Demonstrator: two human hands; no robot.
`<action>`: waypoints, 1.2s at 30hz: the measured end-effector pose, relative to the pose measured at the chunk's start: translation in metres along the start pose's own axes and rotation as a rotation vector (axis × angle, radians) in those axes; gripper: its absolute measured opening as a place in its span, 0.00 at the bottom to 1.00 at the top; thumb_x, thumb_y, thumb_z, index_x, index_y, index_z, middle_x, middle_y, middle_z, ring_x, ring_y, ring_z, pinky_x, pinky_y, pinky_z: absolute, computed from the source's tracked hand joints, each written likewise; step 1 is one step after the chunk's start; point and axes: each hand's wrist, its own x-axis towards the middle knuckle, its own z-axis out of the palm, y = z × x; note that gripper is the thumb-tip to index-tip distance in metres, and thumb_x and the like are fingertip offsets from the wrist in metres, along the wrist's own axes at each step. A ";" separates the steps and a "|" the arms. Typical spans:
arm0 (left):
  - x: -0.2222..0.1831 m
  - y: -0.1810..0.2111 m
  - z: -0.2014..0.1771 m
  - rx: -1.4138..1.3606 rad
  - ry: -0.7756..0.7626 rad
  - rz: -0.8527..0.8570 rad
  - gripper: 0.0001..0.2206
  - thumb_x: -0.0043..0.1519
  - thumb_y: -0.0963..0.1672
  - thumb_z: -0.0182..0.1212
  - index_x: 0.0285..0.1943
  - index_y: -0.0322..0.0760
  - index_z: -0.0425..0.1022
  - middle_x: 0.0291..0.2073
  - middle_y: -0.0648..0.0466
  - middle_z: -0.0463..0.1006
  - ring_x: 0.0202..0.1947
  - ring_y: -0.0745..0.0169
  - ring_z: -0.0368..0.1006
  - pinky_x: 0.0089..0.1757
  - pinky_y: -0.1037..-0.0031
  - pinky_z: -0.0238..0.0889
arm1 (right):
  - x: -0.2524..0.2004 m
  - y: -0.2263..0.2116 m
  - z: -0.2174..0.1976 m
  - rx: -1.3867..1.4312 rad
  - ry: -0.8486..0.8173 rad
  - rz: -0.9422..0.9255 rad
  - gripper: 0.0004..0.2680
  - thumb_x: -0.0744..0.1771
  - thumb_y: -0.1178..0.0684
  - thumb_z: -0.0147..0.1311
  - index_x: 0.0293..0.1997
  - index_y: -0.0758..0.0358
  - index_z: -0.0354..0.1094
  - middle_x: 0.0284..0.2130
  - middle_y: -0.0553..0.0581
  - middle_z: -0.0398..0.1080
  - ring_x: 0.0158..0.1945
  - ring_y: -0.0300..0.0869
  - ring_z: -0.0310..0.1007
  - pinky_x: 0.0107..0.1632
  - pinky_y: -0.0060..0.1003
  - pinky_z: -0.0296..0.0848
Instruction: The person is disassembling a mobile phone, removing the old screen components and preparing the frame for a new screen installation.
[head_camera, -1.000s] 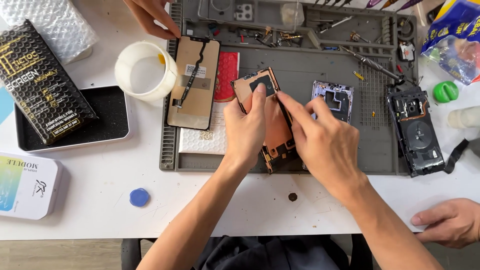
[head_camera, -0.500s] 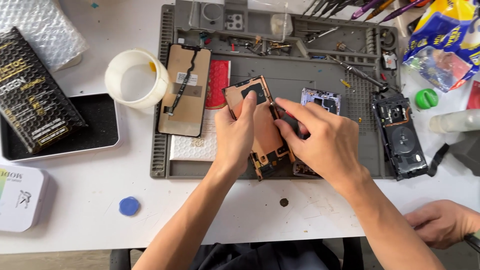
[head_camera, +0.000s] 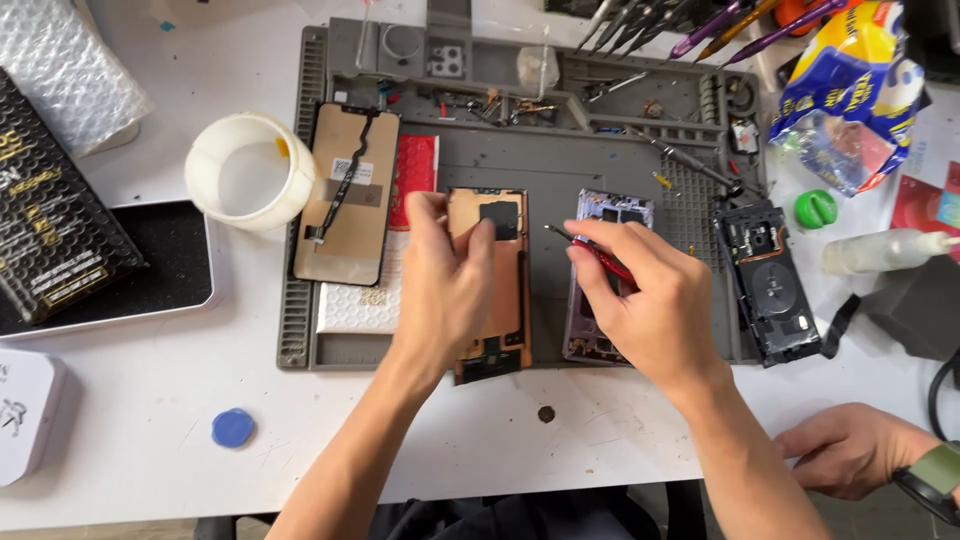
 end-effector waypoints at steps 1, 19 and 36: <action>-0.002 0.001 -0.004 0.281 0.052 0.097 0.15 0.64 0.46 0.56 0.53 0.35 0.60 0.37 0.41 0.80 0.36 0.44 0.75 0.38 0.56 0.67 | -0.001 0.004 -0.001 0.096 -0.008 0.116 0.04 0.69 0.57 0.58 0.46 0.56 0.78 0.27 0.51 0.75 0.24 0.40 0.70 0.29 0.31 0.69; -0.004 -0.008 0.024 -0.122 -0.160 0.386 0.07 0.60 0.39 0.68 0.45 0.42 0.83 0.30 0.53 0.85 0.21 0.71 0.75 0.23 0.81 0.74 | -0.015 0.024 -0.001 0.809 -0.155 0.535 0.08 0.68 0.57 0.52 0.44 0.67 0.77 0.16 0.60 0.72 0.11 0.31 0.60 0.16 0.24 0.62; -0.007 -0.011 0.021 -0.145 -0.198 0.350 0.05 0.58 0.36 0.68 0.39 0.36 0.85 0.20 0.50 0.80 0.12 0.69 0.72 0.17 0.83 0.67 | -0.022 0.020 -0.017 0.685 -0.065 0.503 0.07 0.67 0.56 0.55 0.44 0.65 0.80 0.16 0.59 0.73 0.20 0.35 0.62 0.23 0.28 0.66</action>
